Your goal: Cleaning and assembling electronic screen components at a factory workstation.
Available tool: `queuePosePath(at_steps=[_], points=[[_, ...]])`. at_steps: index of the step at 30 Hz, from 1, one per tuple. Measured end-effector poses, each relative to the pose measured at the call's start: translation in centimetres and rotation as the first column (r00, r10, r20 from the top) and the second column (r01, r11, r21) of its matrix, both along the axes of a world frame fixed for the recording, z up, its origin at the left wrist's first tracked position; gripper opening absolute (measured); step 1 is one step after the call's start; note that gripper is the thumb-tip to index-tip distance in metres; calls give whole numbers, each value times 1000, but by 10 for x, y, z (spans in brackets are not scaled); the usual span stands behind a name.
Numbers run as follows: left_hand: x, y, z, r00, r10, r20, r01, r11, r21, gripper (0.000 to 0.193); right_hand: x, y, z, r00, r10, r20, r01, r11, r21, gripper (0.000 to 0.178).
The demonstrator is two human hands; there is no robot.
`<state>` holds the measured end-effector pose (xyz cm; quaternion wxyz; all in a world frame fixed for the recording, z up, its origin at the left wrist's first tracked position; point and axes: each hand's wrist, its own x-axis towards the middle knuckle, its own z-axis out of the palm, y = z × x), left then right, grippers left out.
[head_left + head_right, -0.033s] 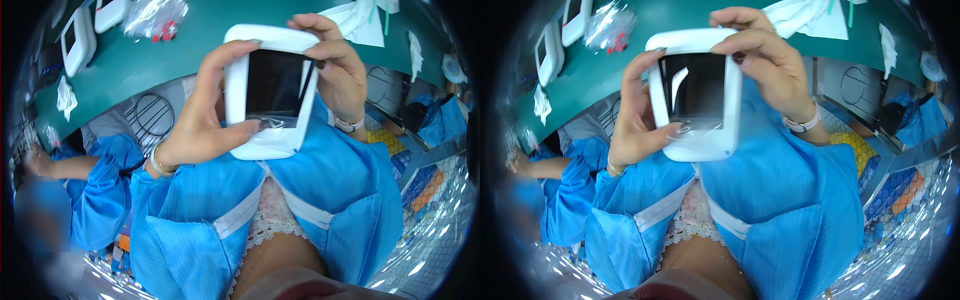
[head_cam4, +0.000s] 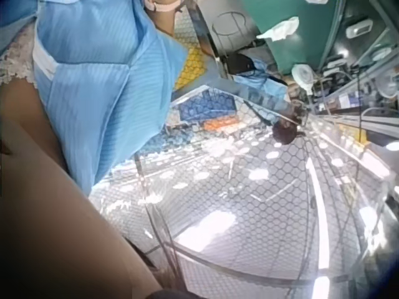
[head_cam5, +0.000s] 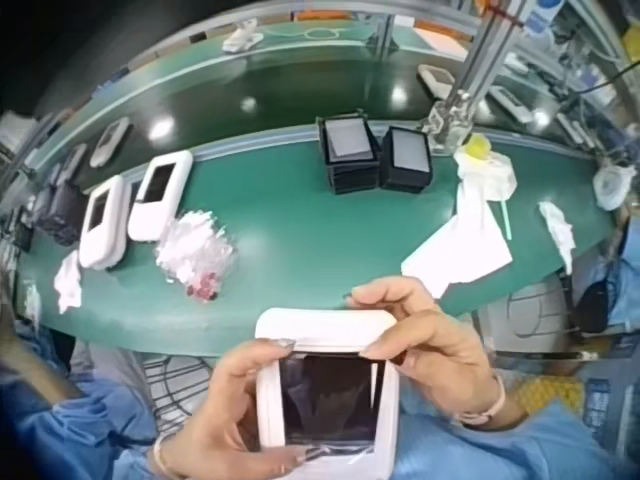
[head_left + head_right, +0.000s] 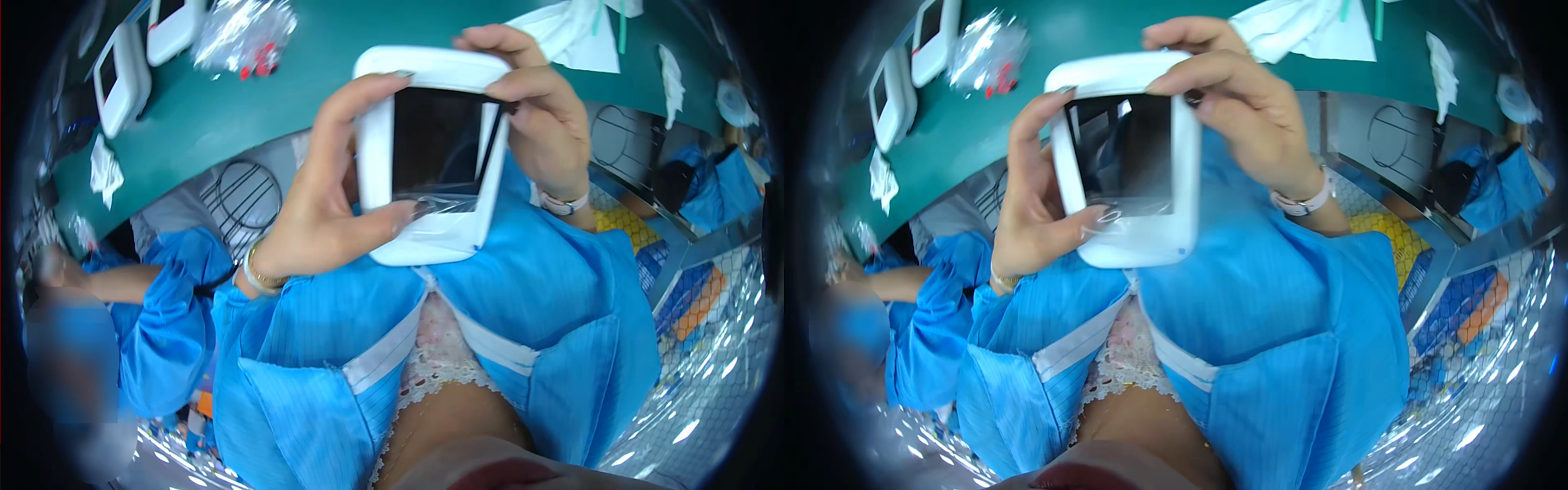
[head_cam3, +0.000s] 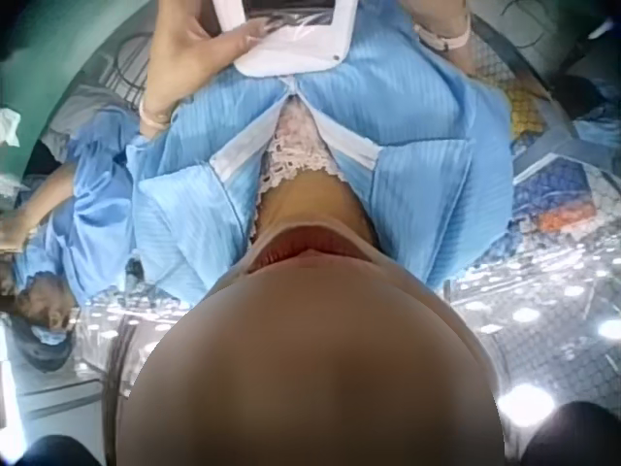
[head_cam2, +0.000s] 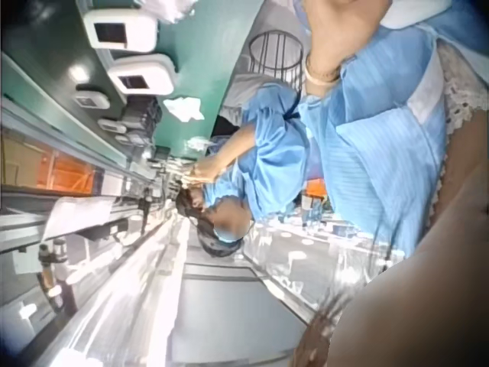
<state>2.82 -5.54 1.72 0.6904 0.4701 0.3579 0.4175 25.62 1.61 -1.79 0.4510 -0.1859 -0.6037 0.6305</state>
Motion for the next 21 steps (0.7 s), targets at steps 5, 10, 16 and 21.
queuePosePath(at_steps=[5, 10, 16, 21], points=[[-2, -1, 1, 999, 51, 6, -51, 995, -91, 89, 5, 7, 7, 954, -266, 137, 252, 961, 110, 28], [0, -1, 9, 999, 49, -4, -49, 984, -171, 89, 60, 67, -3, -60, -888, 456, 538, 356, 764, 18], [-1, 2, 2, 999, 0, 53, 3, 999, -47, 89, 100, 111, -37, -185, -766, 615, 457, 487, 744, 26], [-5, 2, 0, 1000, 18, -12, -18, 999, 34, 89, 106, 112, -25, -162, -639, 752, 463, 624, 629, 29]])
